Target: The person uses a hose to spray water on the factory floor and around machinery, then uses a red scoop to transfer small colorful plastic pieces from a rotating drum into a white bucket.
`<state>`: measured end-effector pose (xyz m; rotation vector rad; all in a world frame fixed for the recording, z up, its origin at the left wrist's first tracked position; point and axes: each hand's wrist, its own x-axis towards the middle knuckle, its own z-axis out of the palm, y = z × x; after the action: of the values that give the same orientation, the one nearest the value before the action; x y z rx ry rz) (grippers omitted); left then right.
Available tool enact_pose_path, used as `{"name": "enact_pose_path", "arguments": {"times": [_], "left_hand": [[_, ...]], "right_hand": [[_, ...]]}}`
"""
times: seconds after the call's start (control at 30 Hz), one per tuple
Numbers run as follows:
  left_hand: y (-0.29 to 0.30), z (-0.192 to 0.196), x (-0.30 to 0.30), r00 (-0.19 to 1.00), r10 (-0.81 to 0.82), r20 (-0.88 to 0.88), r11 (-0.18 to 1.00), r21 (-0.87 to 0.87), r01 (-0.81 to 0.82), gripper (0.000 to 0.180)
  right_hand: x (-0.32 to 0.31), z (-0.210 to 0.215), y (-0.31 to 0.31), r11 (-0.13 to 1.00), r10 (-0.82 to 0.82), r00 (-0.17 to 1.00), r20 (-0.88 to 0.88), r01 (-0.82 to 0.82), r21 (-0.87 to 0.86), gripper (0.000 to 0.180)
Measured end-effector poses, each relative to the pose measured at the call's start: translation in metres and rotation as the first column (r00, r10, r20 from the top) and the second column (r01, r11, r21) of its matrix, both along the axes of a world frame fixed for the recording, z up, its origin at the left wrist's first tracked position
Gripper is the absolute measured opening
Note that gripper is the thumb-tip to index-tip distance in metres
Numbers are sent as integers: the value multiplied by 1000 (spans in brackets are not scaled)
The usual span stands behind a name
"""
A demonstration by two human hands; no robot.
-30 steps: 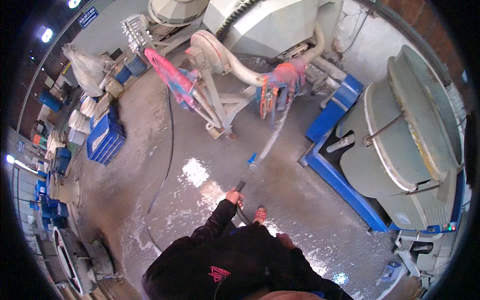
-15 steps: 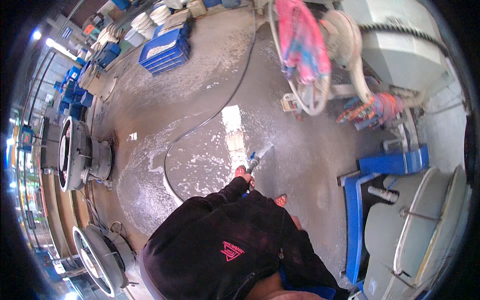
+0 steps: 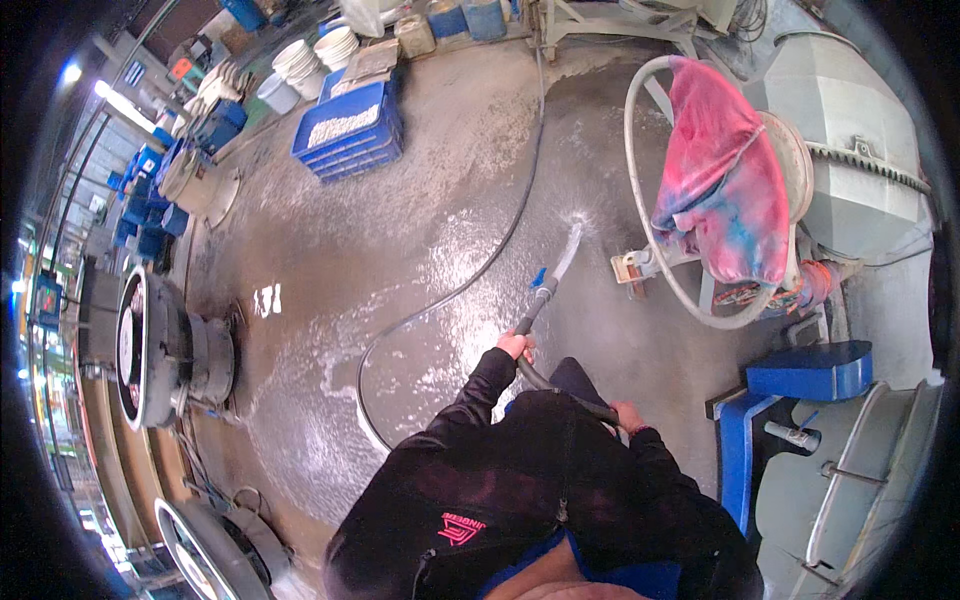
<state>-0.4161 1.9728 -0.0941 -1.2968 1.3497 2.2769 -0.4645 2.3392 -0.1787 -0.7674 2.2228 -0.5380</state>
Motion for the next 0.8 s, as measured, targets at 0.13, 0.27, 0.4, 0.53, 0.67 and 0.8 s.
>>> {"name": "enact_pose_path", "arguments": {"times": [0.13,0.27,0.4,0.53,0.67,0.8], "left_hand": [[-54,-1,-57,996,-89,-27,992,-91,86,41],[-105,10,-108,998,-55,-13,988,-144,52,39],[-167,52,-179,987,-132,94,975,-170,146,46],[-209,76,-275,967,-237,95,954,-167,250,51],[-230,72,-357,936,-346,62,924,-150,352,51],[-244,48,-433,876,-471,105,861,-159,483,37]], "right_hand": [[-52,-1,-53,991,131,987,-96,-131,12,20],[-115,1,-112,985,174,984,-46,-174,2,18],[-200,-3,-191,945,287,958,18,-286,157,24],[-267,-12,-229,981,193,977,-94,-191,26,22],[-311,-13,-243,1000,9,999,-31,-9,27,23],[-345,-9,-255,980,-198,980,34,198,-12,29]]}}
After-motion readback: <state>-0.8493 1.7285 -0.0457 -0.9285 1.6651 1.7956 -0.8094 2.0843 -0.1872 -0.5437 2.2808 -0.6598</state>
